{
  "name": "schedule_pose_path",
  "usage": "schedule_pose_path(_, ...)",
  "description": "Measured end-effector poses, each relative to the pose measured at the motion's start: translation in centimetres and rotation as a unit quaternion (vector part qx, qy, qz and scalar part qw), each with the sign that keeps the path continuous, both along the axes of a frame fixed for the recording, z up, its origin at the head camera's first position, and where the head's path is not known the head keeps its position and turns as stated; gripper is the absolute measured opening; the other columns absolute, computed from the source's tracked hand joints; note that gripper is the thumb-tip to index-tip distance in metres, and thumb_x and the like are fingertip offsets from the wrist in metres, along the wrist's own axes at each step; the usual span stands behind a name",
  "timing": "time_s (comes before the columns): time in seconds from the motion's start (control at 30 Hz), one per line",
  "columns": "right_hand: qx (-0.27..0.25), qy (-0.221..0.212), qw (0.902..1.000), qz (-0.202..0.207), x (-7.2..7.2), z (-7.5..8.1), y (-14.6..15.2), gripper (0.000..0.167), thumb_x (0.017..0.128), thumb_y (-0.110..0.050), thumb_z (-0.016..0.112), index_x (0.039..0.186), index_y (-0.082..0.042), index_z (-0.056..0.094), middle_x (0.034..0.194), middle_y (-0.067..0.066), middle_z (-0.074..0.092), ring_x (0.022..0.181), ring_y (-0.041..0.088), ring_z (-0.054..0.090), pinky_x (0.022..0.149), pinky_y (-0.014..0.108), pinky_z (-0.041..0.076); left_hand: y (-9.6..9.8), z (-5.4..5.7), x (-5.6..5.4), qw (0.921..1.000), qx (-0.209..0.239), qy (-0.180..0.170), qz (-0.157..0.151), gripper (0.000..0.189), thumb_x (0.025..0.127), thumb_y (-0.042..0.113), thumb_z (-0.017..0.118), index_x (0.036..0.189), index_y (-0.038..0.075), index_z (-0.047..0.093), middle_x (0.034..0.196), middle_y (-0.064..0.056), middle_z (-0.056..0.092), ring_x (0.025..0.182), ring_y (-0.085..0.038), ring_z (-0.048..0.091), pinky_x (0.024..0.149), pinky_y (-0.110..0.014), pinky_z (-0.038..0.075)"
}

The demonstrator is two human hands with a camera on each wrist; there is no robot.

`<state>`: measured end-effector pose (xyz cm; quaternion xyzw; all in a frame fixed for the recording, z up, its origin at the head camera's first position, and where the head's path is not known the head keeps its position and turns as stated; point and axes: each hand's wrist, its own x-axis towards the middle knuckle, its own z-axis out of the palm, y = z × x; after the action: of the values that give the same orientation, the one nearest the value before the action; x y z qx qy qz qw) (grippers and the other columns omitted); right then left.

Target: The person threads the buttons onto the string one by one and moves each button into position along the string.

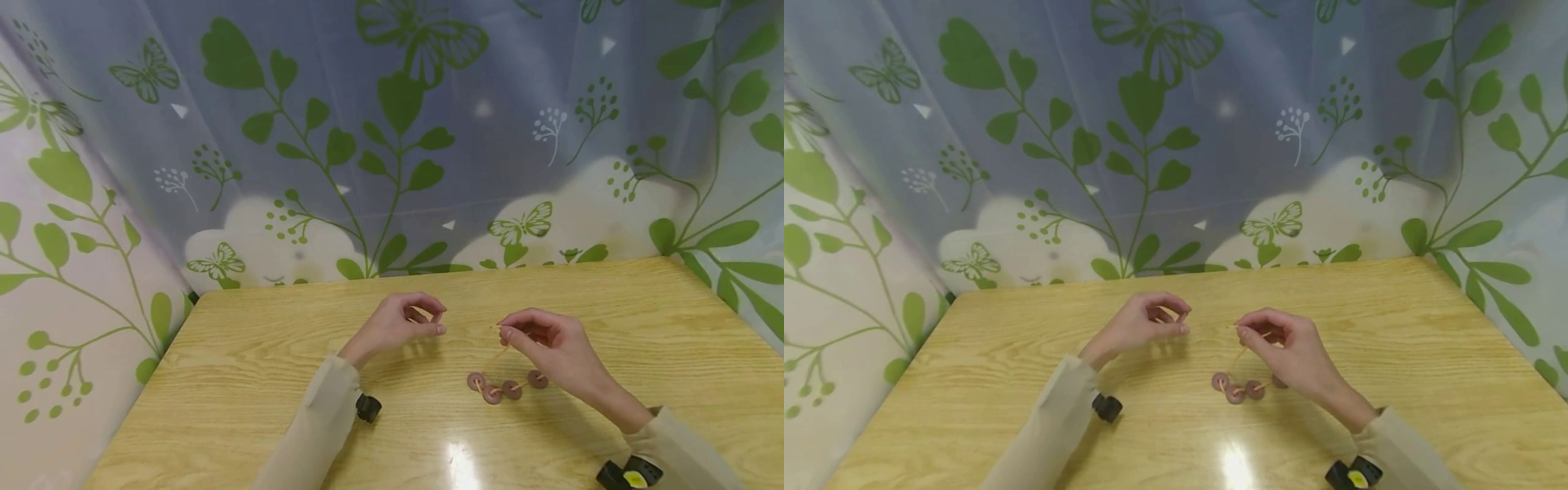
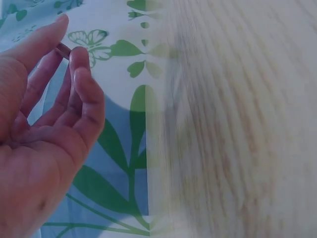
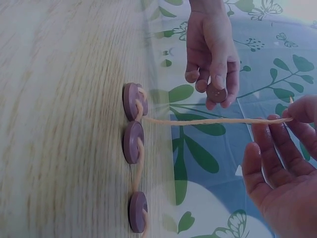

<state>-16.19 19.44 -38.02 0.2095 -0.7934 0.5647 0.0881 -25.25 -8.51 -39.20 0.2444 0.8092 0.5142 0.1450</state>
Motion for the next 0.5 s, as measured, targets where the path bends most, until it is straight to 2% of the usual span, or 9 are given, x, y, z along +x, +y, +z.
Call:
schedule_pose_path(0.13,0.003,-0.002,1.0000,-0.002,-0.1,0.0,0.0,0.012,0.100,-0.004,0.064,0.108,-0.004,0.072,0.095,-0.010,0.074,0.083,0.017,0.072,0.073,0.022,0.059,-0.2,0.1,0.4,0.9989,0.038,-0.027,-0.006,0.031,0.091,0.019,0.079,0.121,0.016,0.071,0.128,-0.019,0.067,0.096,-0.013,0.073,0.080,-0.030,0.059)
schedule_pose_path(0.23,0.005,0.002,1.0000,-0.002,-0.1,-0.1,0.0,0.012,0.100,-0.005,0.064,0.108,-0.005,0.072,0.095,-0.011,0.074,0.083,0.017,0.071,0.072,0.023,0.059,-0.3,0.0,0.6,0.9978,0.055,-0.038,-0.007,0.030,0.092,0.017,0.077,0.122,0.016,0.071,0.130,-0.020,0.066,0.099,-0.013,0.072,0.083,-0.029,0.059)
schedule_pose_path(0.37,0.004,0.007,1.0000,-0.001,-0.2,0.0,-0.1,0.012,0.100,-0.004,0.064,0.108,-0.005,0.073,0.095,-0.010,0.074,0.083,0.016,0.071,0.072,0.024,0.059,-0.5,-0.2,0.9,0.9969,0.066,-0.043,-0.005,0.030,0.094,0.018,0.075,0.123,0.018,0.071,0.131,-0.020,0.066,0.100,-0.014,0.071,0.087,-0.036,0.060)
schedule_pose_path(0.5,0.002,0.009,1.0000,-0.002,-0.1,0.0,-0.3,0.012,0.100,-0.004,0.064,0.108,-0.005,0.073,0.095,-0.010,0.074,0.082,0.016,0.072,0.072,0.024,0.059,-0.6,-0.4,1.3,0.9952,0.087,-0.044,0.005,0.030,0.094,0.016,0.074,0.124,0.017,0.071,0.130,-0.022,0.066,0.100,-0.014,0.072,0.089,-0.037,0.061)
